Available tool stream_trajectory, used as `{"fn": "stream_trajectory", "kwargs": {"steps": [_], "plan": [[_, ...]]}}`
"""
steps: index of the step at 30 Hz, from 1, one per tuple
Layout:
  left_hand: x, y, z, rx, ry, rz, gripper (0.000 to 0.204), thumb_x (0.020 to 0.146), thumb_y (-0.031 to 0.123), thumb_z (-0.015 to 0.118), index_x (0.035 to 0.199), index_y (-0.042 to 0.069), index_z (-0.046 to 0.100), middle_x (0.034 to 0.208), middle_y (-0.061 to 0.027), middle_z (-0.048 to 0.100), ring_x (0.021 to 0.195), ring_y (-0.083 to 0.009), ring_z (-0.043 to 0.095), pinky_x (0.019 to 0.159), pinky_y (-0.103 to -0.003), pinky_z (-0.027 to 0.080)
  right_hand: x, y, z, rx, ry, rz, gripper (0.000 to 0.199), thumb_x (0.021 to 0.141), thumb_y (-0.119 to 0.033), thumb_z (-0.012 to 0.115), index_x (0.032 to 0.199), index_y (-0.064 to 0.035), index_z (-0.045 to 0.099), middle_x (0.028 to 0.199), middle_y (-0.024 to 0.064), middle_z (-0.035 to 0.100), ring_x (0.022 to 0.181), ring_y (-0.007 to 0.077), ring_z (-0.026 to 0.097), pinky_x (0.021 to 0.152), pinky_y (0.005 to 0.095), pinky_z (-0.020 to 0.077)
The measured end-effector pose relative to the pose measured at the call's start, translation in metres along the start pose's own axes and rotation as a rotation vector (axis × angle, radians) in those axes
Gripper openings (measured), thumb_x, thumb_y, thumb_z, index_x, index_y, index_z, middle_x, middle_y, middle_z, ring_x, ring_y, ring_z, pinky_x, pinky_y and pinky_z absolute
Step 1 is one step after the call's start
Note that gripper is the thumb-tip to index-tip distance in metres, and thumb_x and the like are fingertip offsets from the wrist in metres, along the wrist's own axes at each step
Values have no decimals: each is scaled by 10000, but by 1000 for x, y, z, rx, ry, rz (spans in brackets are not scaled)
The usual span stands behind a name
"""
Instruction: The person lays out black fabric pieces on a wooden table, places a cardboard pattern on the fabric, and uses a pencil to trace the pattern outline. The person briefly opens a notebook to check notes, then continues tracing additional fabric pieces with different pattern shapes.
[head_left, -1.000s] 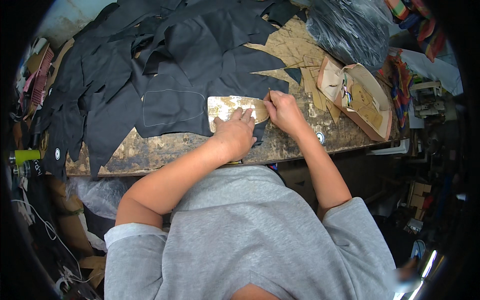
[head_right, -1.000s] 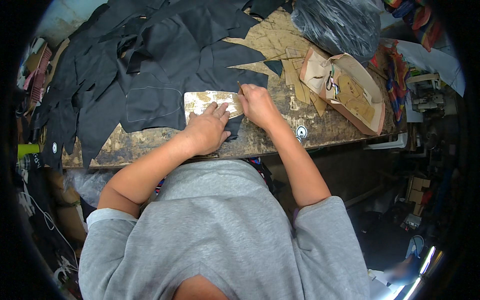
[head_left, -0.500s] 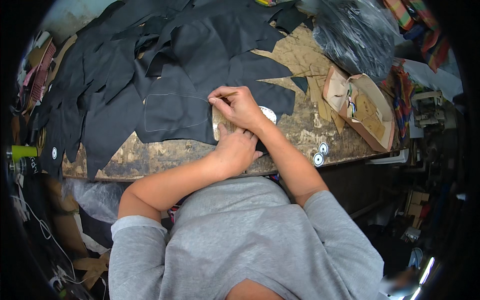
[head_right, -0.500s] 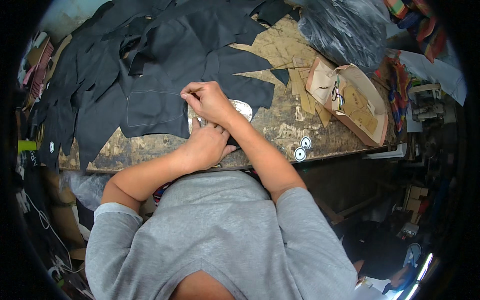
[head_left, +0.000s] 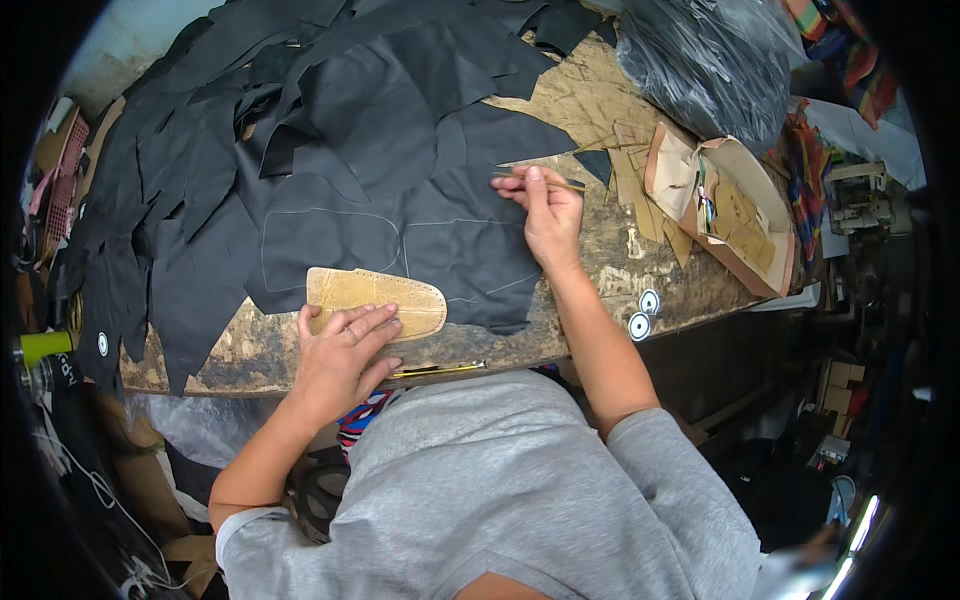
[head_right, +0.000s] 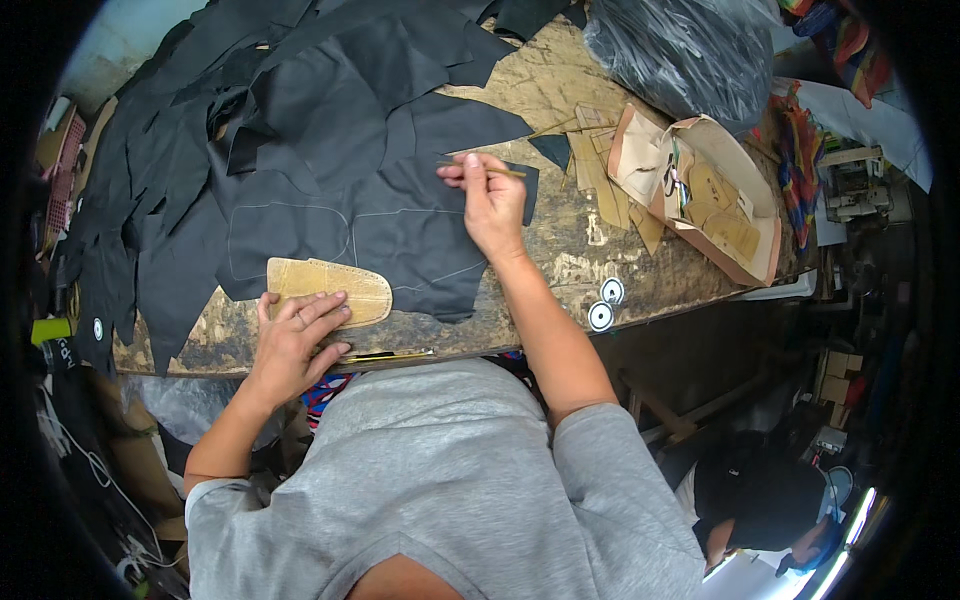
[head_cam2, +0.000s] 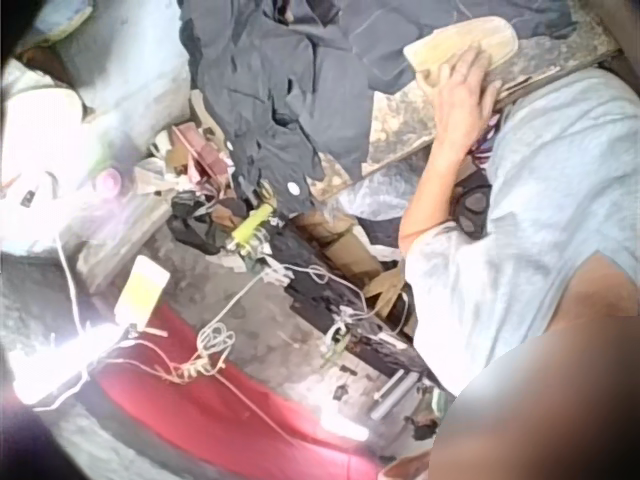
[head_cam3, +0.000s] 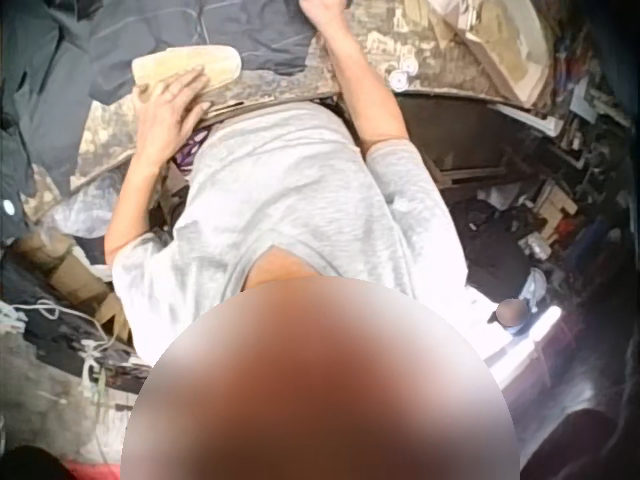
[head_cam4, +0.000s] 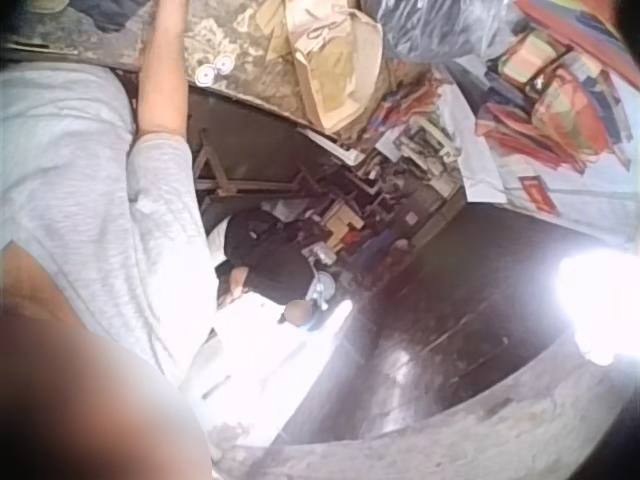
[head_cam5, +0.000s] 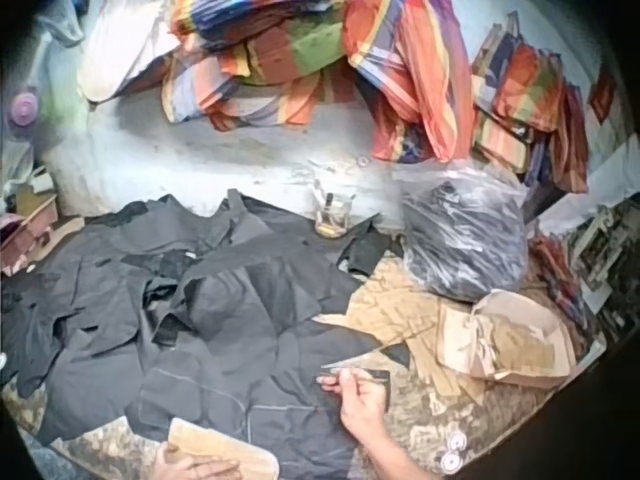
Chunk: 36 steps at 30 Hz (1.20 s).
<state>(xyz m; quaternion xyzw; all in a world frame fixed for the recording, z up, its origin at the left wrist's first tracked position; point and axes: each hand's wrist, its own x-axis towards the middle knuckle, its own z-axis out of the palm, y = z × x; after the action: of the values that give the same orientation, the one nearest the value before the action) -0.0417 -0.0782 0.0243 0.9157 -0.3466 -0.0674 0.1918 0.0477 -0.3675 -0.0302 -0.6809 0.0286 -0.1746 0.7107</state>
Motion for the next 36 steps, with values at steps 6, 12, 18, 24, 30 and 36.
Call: {"fn": "stream_trajectory", "kwargs": {"steps": [6,12,18,24,30,36], "plan": [[22,-4,15,-68,202,52,385,737,306,732,1061,112,654,1126,-46,600,933,-218,543,914,-462,331,-2,-28,16,12,5,-111,97,899,-20,557,914,57,614,846,96,665,754,120,640,672,235,529],[42,16,31,24,141,-52,483,769,278,653,1222,134,571,1434,-103,386,1351,-278,318,989,-649,217,-32,-27,59,-123,-351,-93,42,803,38,577,814,34,617,763,62,647,656,70,602,557,208,489],[44,22,35,69,124,-219,573,815,334,625,1326,125,471,1469,-75,337,1384,-284,244,1023,-690,113,-32,-16,52,-268,-395,-133,34,790,25,579,798,42,608,744,80,647,626,80,609,540,213,498],[46,24,37,45,131,-260,572,817,378,629,1313,129,491,1468,-46,342,1386,-265,247,1013,-708,109,-36,-13,58,-228,-364,-130,41,750,13,614,789,17,602,687,74,627,552,90,581,510,231,483],[46,23,36,32,154,-259,554,805,384,643,1285,136,517,1445,-37,364,1375,-257,264,1003,-712,120,-34,-13,60,-292,-376,-172,54,740,18,615,791,22,598,703,92,639,567,124,608,529,236,501],[46,23,36,27,159,-252,557,805,371,641,1286,124,509,1436,-51,365,1373,-259,256,1009,-701,124,-34,-12,60,-334,-357,-176,58,733,20,611,789,20,600,703,97,646,560,130,607,521,244,493]]}}
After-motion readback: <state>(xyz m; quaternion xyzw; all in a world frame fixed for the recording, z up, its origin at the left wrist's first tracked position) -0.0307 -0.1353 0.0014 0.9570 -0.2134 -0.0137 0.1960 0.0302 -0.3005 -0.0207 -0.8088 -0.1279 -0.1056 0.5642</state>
